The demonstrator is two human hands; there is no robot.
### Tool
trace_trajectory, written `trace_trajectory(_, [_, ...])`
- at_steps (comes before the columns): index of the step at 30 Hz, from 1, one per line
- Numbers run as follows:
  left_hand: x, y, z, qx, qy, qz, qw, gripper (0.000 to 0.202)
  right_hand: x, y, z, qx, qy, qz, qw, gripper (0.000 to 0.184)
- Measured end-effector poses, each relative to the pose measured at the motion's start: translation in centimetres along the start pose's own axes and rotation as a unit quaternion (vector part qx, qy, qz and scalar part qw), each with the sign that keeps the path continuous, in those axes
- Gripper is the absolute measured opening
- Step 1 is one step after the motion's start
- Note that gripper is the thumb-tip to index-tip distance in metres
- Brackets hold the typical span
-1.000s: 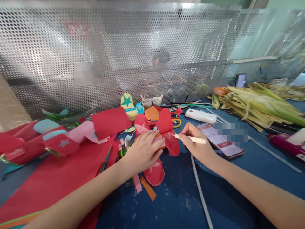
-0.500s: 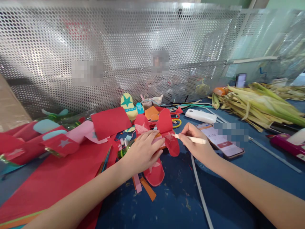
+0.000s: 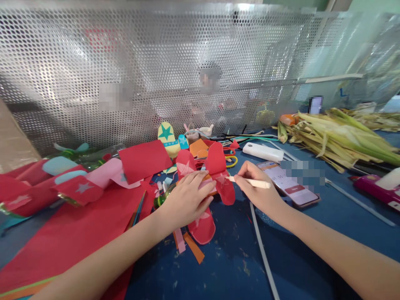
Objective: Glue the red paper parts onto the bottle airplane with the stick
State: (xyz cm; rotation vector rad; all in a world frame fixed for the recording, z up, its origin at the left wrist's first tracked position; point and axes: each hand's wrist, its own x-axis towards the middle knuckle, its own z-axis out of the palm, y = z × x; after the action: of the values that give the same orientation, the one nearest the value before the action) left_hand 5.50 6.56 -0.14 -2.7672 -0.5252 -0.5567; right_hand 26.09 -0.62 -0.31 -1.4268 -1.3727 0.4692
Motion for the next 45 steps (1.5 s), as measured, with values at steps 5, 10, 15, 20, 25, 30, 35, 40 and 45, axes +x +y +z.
trace_trajectory(5, [-0.01,-0.01,0.05,-0.001,0.007,0.001,1.000,0.027,0.05,-0.12,-0.07,0.000,0.005,-0.001,1.000,0.019])
trace_trajectory(10, [-0.03,-0.09,0.11,0.005,0.005,0.003,1.000,0.027,0.08,0.04,-0.03,-0.002,0.002,0.001,1.000,0.017])
trace_trajectory(15, [-0.01,-0.06,0.05,0.011,0.006,0.010,1.000,0.028,0.04,-0.06,-0.08,-0.001,0.005,0.001,1.000,0.017])
trace_trajectory(20, [0.00,-0.03,0.01,0.011,0.006,0.008,1.000,0.027,0.03,-0.21,-0.08,-0.003,-0.001,0.003,1.000,0.018])
trace_trajectory(25, [0.02,0.02,-0.03,0.014,0.003,0.009,1.000,0.027,0.00,0.08,0.02,0.009,0.003,0.004,1.000,0.019])
trace_trajectory(30, [-0.03,0.01,0.03,0.012,0.008,0.009,1.000,0.028,0.05,0.09,0.04,0.006,0.002,-0.001,1.000,0.018])
trace_trajectory(35, [-0.08,-0.05,0.14,0.009,0.009,0.006,1.000,0.027,-0.02,-0.08,-0.04,0.001,0.003,0.000,1.000,0.018])
trace_trajectory(40, [-0.09,-0.11,0.27,0.011,0.020,0.011,1.000,0.027,-0.02,0.04,-0.08,-0.007,0.007,-0.011,1.000,0.018])
trace_trajectory(45, [-0.16,-0.17,0.32,0.013,0.020,0.016,1.000,0.028,0.08,0.06,-0.09,-0.013,0.004,-0.022,1.000,0.018])
